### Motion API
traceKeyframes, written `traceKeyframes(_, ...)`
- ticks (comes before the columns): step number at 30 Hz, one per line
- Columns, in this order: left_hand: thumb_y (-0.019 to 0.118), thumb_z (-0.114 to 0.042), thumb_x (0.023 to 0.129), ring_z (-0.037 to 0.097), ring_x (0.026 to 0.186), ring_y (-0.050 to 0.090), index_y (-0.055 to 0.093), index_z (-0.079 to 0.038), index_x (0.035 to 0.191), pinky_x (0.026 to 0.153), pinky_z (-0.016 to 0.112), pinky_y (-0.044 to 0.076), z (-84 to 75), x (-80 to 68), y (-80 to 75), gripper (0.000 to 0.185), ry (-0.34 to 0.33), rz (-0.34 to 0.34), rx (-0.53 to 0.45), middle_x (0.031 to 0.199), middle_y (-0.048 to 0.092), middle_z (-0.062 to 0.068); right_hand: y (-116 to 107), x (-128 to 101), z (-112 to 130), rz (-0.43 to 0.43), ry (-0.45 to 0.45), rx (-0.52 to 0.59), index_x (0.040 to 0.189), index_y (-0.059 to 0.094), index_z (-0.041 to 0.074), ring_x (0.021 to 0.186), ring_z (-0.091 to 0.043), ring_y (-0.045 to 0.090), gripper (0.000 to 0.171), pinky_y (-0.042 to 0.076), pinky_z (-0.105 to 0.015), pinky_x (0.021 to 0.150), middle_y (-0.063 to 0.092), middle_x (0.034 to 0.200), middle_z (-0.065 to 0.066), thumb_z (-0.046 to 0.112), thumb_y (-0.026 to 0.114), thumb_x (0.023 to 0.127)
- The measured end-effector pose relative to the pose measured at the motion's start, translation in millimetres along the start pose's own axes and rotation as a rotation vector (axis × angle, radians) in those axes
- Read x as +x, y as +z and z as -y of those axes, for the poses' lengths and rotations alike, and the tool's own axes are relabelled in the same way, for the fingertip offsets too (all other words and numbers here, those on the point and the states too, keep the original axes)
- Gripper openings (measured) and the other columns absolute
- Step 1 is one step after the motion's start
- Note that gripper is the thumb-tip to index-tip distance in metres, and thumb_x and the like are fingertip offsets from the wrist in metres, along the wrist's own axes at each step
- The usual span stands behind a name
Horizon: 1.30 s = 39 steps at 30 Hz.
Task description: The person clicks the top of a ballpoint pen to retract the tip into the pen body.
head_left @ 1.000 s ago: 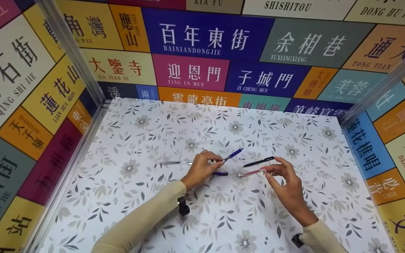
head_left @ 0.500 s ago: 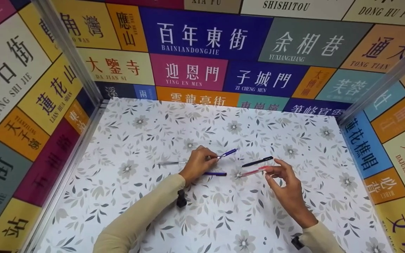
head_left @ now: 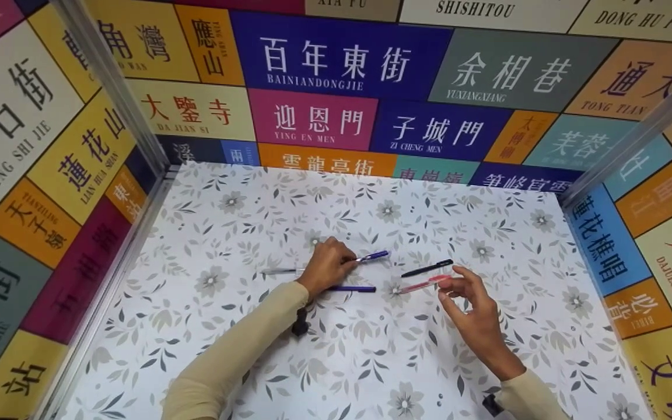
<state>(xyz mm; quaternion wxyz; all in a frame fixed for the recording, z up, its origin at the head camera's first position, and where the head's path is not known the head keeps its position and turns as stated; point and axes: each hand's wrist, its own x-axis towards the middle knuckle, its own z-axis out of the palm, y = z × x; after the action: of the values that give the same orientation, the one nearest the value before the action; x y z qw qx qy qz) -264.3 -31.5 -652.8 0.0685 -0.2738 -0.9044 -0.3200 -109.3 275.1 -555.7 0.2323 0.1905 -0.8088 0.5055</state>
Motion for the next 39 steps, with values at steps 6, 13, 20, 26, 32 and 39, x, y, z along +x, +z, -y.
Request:
traceKeyframes(6,0.082,-0.027,0.100,0.026,0.102,0.065,0.088,-0.015,0.104,0.090,0.050,0.048,1.9,2.5,2.3,0.014,0.074,0.018,0.108,0.100,0.081,0.001,0,-1,-1,-0.001,0.002,0.001,0.143,0.056,-0.015,0.095,-0.039,0.072,0.060,0.056,-0.026,0.092,0.074,0.108,-0.028,-0.026,0.075,0.087)
traceKeyframes(13,0.080,-0.031,0.102,0.025,0.107,0.064,0.087,-0.016,0.108,0.094,0.050,0.046,4.1,4.2,2.7,0.017,0.087,0.050,0.157,0.106,0.079,0.001,1,0,-1,-0.003,-0.002,0.002,0.143,0.057,-0.015,0.094,-0.039,0.072,0.060,0.056,-0.026,0.091,0.075,0.107,-0.029,-0.026,0.075,0.087)
traceKeyframes(20,0.080,-0.032,0.101,0.026,0.107,0.063,0.085,-0.013,0.114,0.092,0.051,0.046,3.8,0.1,-2.0,0.023,0.100,0.035,0.110,0.109,0.078,0.004,-1,-2,-2,0.001,0.002,0.001,0.143,0.057,-0.014,0.094,-0.039,0.072,0.060,0.056,-0.026,0.091,0.074,0.108,-0.029,-0.026,0.075,0.088)
traceKeyframes(26,0.080,-0.027,0.102,0.024,0.107,0.064,0.086,-0.013,0.114,0.092,0.050,0.045,-2.3,-2.5,-7.8,0.019,0.132,0.033,0.045,0.110,0.080,0.002,-4,-5,-2,0.007,0.046,-0.031,0.142,0.060,-0.012,0.096,-0.037,0.073,0.055,0.056,-0.024,0.092,0.074,0.109,-0.027,-0.024,0.074,0.090)
traceKeyframes(32,0.080,-0.024,0.102,0.024,0.107,0.063,0.086,-0.012,0.114,0.090,0.048,0.044,-9.8,-8.4,-12.6,0.018,0.167,0.071,-0.004,0.111,0.080,0.001,-6,-8,-7,0.000,0.113,-0.058,0.135,0.067,-0.009,0.096,-0.027,0.074,0.046,0.056,-0.025,0.088,0.076,0.110,-0.025,-0.020,0.075,0.092)
traceKeyframes(39,0.080,-0.024,0.102,0.024,0.105,0.063,0.085,-0.012,0.110,0.089,0.048,0.045,-16.6,-18.0,-15.4,0.016,0.267,0.093,0.048,0.109,0.078,0.002,-9,-12,-21,-0.002,0.128,-0.077,0.122,0.072,-0.009,0.092,-0.027,0.074,0.032,0.057,-0.020,0.085,0.077,0.109,-0.025,-0.019,0.076,0.092)
